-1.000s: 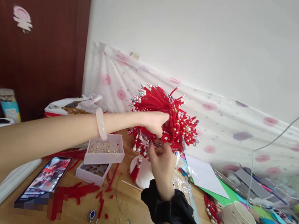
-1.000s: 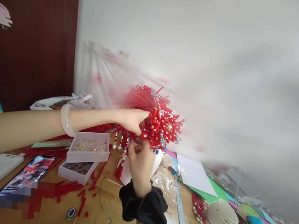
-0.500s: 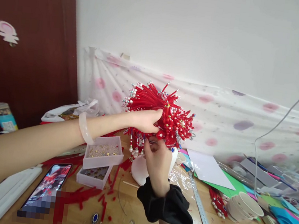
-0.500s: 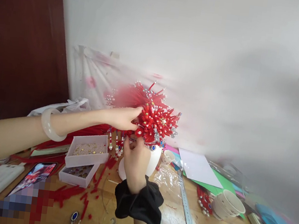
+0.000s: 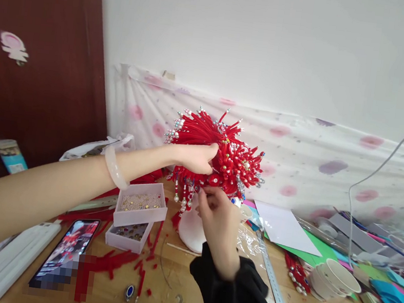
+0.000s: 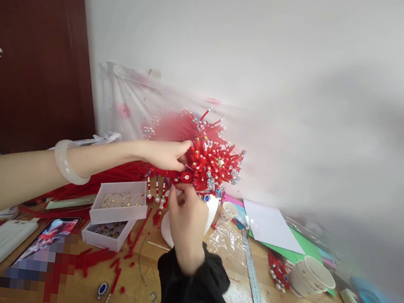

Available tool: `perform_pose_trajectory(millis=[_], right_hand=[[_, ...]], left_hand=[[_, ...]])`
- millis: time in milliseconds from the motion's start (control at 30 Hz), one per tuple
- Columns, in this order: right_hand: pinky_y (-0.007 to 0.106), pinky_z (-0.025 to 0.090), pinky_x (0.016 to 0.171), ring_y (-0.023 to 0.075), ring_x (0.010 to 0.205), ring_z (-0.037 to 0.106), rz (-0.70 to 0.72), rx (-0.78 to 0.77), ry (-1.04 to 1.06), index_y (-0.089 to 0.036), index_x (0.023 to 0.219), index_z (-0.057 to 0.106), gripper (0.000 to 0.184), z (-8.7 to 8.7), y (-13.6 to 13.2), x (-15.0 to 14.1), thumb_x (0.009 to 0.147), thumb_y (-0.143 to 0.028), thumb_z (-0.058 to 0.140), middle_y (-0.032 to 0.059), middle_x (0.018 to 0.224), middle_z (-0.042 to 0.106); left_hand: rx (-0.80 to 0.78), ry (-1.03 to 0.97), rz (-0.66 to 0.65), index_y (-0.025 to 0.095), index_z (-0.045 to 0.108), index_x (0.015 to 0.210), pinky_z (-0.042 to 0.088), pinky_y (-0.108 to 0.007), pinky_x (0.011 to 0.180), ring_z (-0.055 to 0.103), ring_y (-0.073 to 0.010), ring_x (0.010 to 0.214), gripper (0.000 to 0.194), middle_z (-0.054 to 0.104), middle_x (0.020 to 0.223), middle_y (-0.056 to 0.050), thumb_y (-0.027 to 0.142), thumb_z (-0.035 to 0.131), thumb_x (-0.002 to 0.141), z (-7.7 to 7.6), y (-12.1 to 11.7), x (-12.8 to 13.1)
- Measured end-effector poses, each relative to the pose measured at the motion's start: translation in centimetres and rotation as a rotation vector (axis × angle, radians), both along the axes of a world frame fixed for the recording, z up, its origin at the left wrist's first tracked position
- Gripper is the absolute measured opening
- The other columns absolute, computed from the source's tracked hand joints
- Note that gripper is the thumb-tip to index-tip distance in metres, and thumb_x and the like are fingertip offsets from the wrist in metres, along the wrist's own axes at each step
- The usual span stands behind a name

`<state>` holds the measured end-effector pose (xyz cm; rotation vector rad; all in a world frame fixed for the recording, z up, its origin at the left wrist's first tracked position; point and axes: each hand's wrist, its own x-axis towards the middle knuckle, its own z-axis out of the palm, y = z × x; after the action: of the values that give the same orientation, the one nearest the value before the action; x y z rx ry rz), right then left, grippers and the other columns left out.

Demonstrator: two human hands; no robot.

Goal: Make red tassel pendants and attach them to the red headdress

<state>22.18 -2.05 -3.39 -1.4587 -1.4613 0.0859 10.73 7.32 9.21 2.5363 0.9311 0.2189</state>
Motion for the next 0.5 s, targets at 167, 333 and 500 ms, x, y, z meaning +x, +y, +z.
perform_pose_trajectory(millis=[167,333,500], right_hand=[[0.025,0.036,0.050,0.0136,0.042,0.052,0.022,0.086,-0.227,-0.021,0.116,0.066,0.033,3.9,-2.2,2.1,0.095,-0.034,0.044,-0.0046,0.048,0.057],[0.027,0.030,0.053,0.0173,0.054,0.059,-0.076,-0.084,-0.743,-0.026,0.120,0.067,0.037,7.7,-0.3,2.3,0.091,-0.016,0.046,0.0022,0.067,0.068],[0.030,0.022,0.052,0.0180,0.053,0.056,-0.206,-0.208,-1.007,-0.019,0.098,0.066,0.024,8.7,0.3,1.1,0.091,-0.012,0.045,0.0060,0.067,0.066]], left_hand=[[0.059,0.054,0.013,0.010,0.037,0.123,0.040,-0.025,0.057,0.060,-0.0192,0.079,0.051,0.066,0.095,-0.008,0.018,0.058,0.078,0.1,-0.4,-0.2],[0.139,0.098,0.028,0.006,0.032,0.127,0.041,-0.025,0.056,0.061,-0.0200,0.079,0.057,0.066,0.098,-0.011,0.021,0.060,0.079,0.0,-0.6,0.0],[0.206,0.087,0.015,0.002,0.032,0.128,0.038,-0.026,0.050,0.059,-0.0193,0.072,0.063,0.065,0.094,-0.012,0.019,0.063,0.076,-0.6,-0.5,0.2]])
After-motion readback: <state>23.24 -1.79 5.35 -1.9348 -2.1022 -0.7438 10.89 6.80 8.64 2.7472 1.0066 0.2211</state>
